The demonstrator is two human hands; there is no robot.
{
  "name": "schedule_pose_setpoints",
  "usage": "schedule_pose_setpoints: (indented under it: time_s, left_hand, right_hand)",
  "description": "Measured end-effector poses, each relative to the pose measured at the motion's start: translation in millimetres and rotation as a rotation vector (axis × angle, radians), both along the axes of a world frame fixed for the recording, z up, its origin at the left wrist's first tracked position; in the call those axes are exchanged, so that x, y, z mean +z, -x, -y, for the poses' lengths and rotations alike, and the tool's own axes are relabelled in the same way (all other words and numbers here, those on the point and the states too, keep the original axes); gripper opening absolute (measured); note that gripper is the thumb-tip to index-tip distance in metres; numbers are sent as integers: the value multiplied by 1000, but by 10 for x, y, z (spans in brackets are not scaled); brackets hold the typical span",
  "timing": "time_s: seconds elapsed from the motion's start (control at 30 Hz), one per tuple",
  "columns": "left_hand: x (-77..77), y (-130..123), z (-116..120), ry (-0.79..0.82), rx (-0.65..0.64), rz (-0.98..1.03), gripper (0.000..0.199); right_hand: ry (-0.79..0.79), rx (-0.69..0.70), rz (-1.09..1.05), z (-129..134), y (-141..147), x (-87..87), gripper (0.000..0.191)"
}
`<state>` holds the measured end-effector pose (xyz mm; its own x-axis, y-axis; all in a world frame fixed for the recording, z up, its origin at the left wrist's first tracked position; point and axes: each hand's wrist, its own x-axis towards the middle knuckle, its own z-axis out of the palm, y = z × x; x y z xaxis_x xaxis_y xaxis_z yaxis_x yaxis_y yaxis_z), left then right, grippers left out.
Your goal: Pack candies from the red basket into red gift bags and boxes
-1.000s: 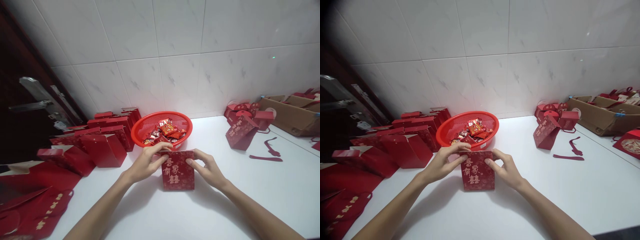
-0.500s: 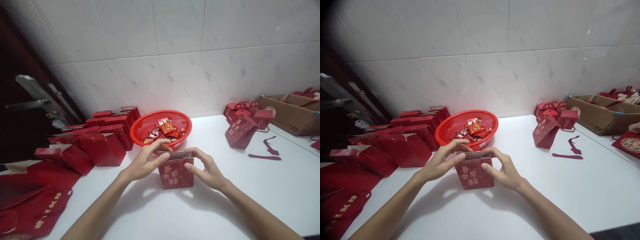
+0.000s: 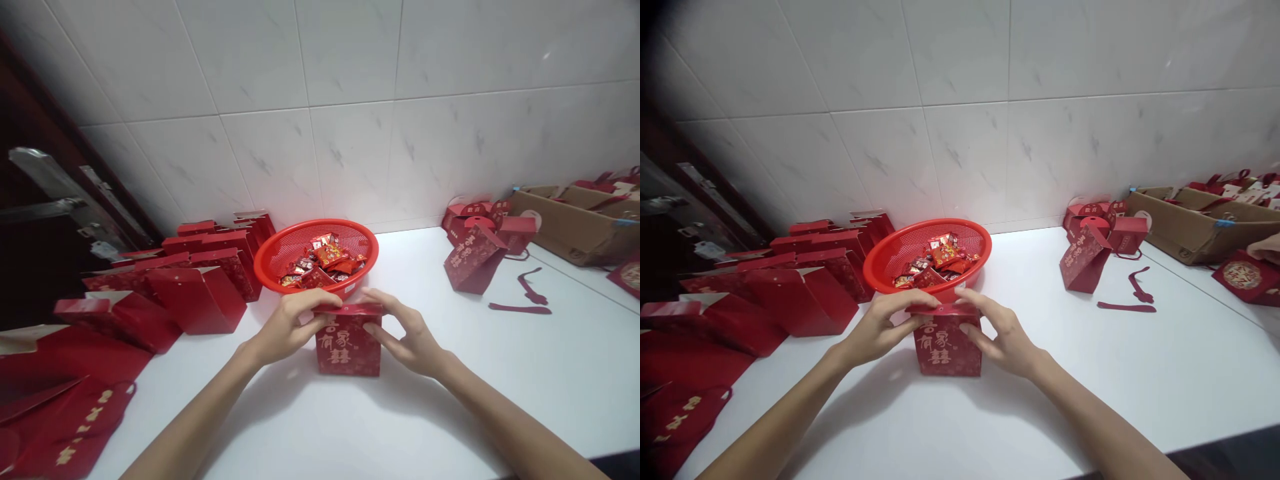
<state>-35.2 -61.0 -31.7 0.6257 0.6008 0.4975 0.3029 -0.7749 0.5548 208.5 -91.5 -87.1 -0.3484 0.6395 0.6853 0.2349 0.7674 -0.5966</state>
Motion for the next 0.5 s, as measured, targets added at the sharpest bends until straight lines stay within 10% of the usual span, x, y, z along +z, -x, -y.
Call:
schedule_pose_setpoints:
  time_s: [0.5]
  left_hand:
    - [-142,-25,-43,-16,46,103,27]
  right_hand:
    - [49,-101,-44,0,41,5,35]
